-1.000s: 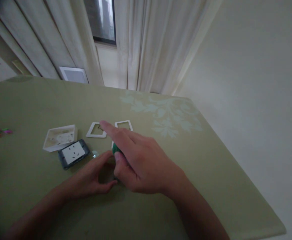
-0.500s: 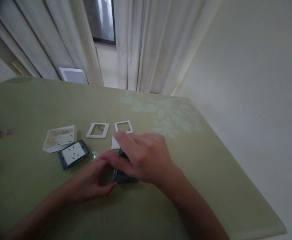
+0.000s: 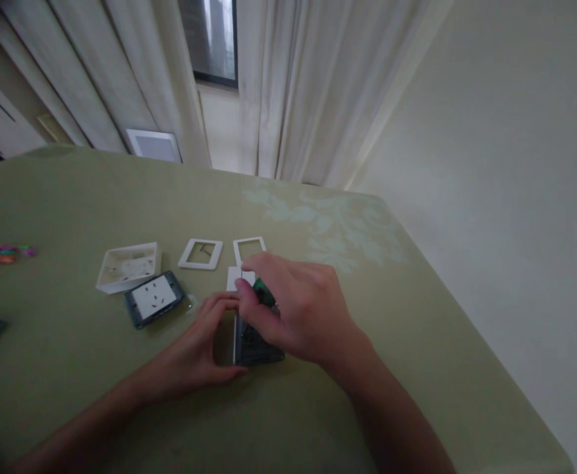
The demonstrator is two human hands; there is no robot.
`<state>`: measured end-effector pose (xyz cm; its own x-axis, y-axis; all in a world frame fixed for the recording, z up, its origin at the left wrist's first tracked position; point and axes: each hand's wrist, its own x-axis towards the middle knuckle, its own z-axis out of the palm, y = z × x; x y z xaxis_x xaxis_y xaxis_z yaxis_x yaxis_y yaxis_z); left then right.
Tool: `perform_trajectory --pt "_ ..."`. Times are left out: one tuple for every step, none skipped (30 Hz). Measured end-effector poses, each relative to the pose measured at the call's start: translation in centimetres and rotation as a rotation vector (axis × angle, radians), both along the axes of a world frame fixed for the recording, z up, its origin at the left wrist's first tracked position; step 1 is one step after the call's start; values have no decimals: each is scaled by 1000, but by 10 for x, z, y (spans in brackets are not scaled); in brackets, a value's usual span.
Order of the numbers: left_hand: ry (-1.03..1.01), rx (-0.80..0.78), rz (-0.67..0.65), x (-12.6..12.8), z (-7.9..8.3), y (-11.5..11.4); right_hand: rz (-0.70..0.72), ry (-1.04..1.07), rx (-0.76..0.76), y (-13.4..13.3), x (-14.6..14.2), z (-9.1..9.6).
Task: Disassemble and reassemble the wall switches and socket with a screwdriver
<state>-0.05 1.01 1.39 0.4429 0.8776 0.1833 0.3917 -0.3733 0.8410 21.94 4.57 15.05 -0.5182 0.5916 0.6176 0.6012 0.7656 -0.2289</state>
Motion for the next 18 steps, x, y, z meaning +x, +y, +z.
perform_trajectory --pt "-10 -21 7 0 1 -1 -15 13 9 0 1 1" --pt "-21 -47 13 0 3 -2 -33 28 23 -1 2 2" --pt "-32 -76 20 0 3 -2 -52 43 35 -1 2 3" --pt "-41 -100 30 0 4 -3 -71 57 41 -1 3 4" --pt "-48 -116 39 0 4 -3 -87 68 43 -2 4 4" --pt "-52 -117 46 0 4 -3 -100 73 42 -2 4 4" --pt "-54 -109 50 0 3 -3 -110 74 40 -2 4 4" --pt "-51 -97 52 0 3 -3 -115 71 40 -1 4 4" --pt "-47 -86 53 0 2 -3 -117 66 42 -1 3 4" --pt "-42 -77 55 1 2 -3 -117 62 46 -1 3 4" --pt "-37 -72 55 1 1 -3 -114 58 51 0 2 4" --pt "-34 -68 56 1 1 -2 -112 56 55 0 2 3" --pt "-31 -66 55 1 1 -2 -108 53 61 0 1 3" --pt "-30 -61 51 1 0 -2 -106 49 66 0 1 3" --pt "-29 -54 44 1 0 -2 -103 42 69 1 1 3" --pt "-29 -43 35 1 -1 -1 -100 37 70 1 0 2" --pt "-30 -31 26 0 -2 -1 -96 32 70 1 0 2" --pt "-32 -21 17 0 -3 -1 -91 27 67 2 -1 1"
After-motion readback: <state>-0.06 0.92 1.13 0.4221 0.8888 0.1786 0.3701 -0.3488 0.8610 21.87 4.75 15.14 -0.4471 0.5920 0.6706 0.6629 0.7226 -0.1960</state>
